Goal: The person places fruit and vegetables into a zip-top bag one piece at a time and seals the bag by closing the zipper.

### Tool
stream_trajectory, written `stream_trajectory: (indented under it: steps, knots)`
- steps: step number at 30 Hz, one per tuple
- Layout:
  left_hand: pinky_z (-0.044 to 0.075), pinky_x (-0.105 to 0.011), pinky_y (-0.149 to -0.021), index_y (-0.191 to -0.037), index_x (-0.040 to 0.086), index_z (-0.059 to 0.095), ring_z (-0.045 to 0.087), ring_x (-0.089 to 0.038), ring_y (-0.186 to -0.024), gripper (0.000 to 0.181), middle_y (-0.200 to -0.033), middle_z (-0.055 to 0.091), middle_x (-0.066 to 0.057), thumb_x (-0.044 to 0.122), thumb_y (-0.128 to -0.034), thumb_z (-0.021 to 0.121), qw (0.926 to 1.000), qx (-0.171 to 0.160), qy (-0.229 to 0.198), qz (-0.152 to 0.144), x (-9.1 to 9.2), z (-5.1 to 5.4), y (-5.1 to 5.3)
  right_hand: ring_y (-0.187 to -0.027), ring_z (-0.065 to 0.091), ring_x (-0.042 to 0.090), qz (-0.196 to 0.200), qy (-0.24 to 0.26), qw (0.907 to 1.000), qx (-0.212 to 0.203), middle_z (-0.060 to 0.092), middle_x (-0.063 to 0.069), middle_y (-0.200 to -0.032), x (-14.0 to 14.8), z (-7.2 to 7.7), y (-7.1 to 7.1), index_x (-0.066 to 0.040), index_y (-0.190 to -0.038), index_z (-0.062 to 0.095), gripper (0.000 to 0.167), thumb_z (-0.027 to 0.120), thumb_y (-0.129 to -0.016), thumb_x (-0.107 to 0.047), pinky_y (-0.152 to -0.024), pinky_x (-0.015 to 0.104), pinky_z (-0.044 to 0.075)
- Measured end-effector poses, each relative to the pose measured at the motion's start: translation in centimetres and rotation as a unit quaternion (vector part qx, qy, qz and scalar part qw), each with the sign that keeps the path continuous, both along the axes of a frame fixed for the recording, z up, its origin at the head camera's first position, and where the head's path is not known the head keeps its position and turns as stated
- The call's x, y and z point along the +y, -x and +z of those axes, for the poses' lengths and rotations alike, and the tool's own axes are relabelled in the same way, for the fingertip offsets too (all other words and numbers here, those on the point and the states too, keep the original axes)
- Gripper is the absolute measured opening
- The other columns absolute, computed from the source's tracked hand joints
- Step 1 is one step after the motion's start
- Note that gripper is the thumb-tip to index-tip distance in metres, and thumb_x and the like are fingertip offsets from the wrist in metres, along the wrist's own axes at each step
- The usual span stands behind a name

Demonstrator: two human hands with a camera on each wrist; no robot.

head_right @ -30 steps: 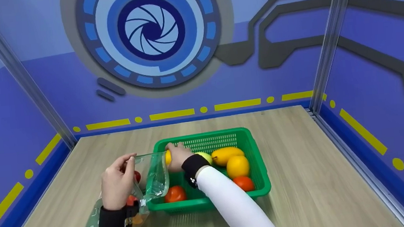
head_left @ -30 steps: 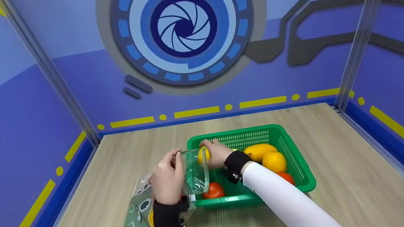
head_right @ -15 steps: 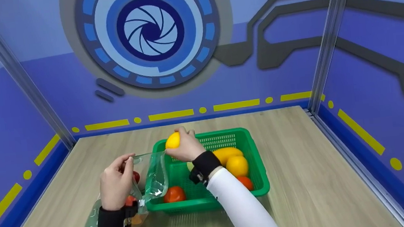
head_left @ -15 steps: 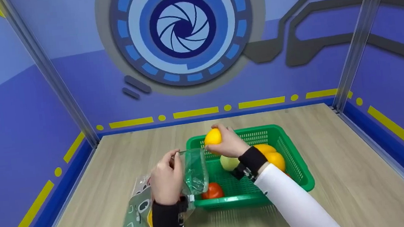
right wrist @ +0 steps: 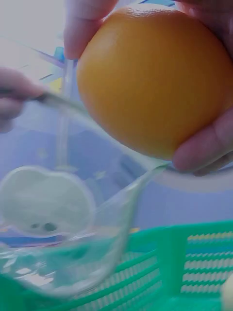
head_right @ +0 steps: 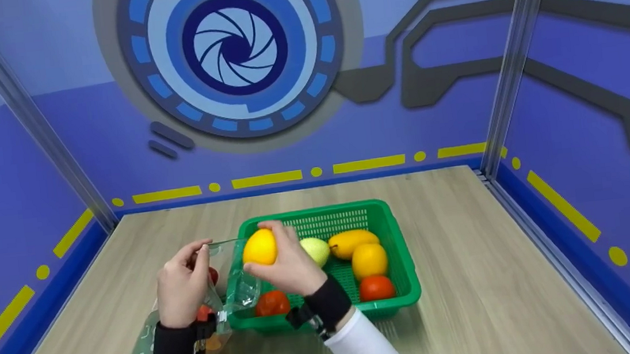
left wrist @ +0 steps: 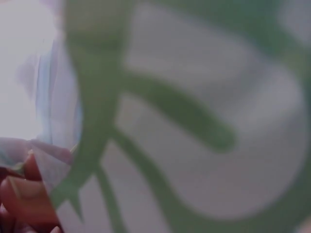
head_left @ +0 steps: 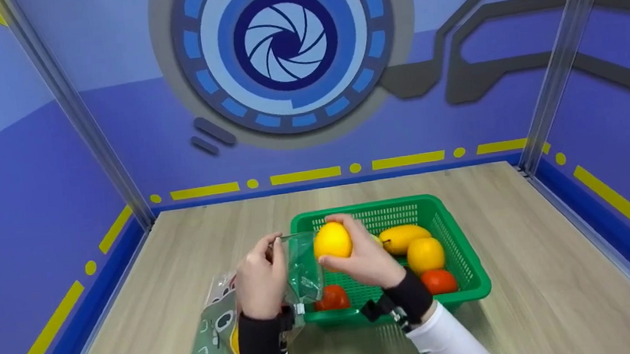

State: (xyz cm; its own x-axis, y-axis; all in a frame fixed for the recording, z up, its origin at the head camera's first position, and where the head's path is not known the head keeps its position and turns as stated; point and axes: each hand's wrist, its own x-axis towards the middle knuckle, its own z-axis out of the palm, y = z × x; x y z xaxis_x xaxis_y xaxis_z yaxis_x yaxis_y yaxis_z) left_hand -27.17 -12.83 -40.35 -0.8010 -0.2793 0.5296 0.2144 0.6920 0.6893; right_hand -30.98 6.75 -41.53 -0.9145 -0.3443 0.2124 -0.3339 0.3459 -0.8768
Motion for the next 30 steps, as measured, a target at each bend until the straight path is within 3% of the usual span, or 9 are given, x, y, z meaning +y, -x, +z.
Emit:
stream_trajectory:
  steps: [5,11,15,20,25,30]
  knots:
    - [0.048,-0.023,-0.060,-0.114,0.005,0.077,0.049,-0.014,-0.060,0.020,-0.075,0.066,-0.007,0.014,-0.1000,0.067,1.0000,0.003,0.003,0.003,0.0,0.1,0.0,-0.099,0.057,0.025,0.056,-0.024,0.9981,-0.011,0.048,0.013,-0.135,-2.2,-1.3,-1.0,-0.019,-0.147,0.041,0.070,0.076,-0.088,-0.030,-0.081,0.038,0.054]
    - [0.057,-0.031,-0.065,-0.111,0.004,0.077,0.053,-0.015,-0.060,0.018,-0.078,0.071,-0.009,0.014,-0.0992,0.068,0.9998,0.017,0.008,0.006,-0.1,0.0,0.1,-0.097,0.055,0.021,0.107,-0.037,0.9936,-0.006,0.049,0.016,-0.133,-4.8,-2.1,-0.3,-0.011,-0.146,0.041,0.069,0.073,-0.086,-0.023,-0.081,0.033,0.051]
    - [0.061,-0.041,-0.072,-0.111,0.003,0.077,0.064,-0.021,-0.067,0.020,-0.090,0.077,-0.013,0.015,-0.0997,0.067,0.9998,0.018,0.008,0.008,-0.1,-0.1,0.0,-0.098,0.056,0.021,0.118,-0.026,0.9922,-0.031,0.053,0.016,-0.130,-6.2,-2.3,0.5,-0.007,-0.145,0.041,0.068,0.074,-0.087,-0.021,-0.086,0.034,0.052]
    - [0.062,-0.042,-0.075,-0.110,0.003,0.078,0.071,-0.025,-0.073,0.019,-0.097,0.078,-0.015,0.015,-0.0990,0.068,0.9995,0.028,0.014,0.004,0.0,-0.1,-0.1,-0.103,0.057,0.023,0.119,-0.014,0.9912,-0.055,0.053,0.020,-0.134,-7.3,-2.1,1.1,-0.001,-0.149,0.035,0.072,0.071,-0.089,-0.018,-0.093,0.038,0.053]
    - [0.061,-0.043,-0.070,-0.106,0.003,0.078,0.074,-0.028,-0.077,0.017,-0.096,0.079,-0.014,0.014,-0.0971,0.070,0.9978,0.059,0.032,0.002,0.4,-0.3,-0.1,-0.127,0.055,0.035,0.129,-0.004,0.9913,-0.027,0.044,0.029,-0.149,-8.3,-2.4,1.1,0.006,-0.153,0.025,0.070,0.060,-0.095,-0.010,-0.105,0.045,0.049]
    - [0.058,-0.042,-0.064,-0.106,0.005,0.079,0.074,-0.028,-0.077,0.016,-0.097,0.079,-0.013,0.014,-0.0973,0.069,0.9974,0.062,0.037,0.004,0.4,-0.4,-0.1,-0.137,0.052,0.036,0.127,-0.021,0.9915,0.018,0.050,0.024,-0.149,-9.0,-3.0,1.2,0.004,-0.152,0.036,0.048,0.048,-0.107,-0.010,-0.111,0.046,0.046]
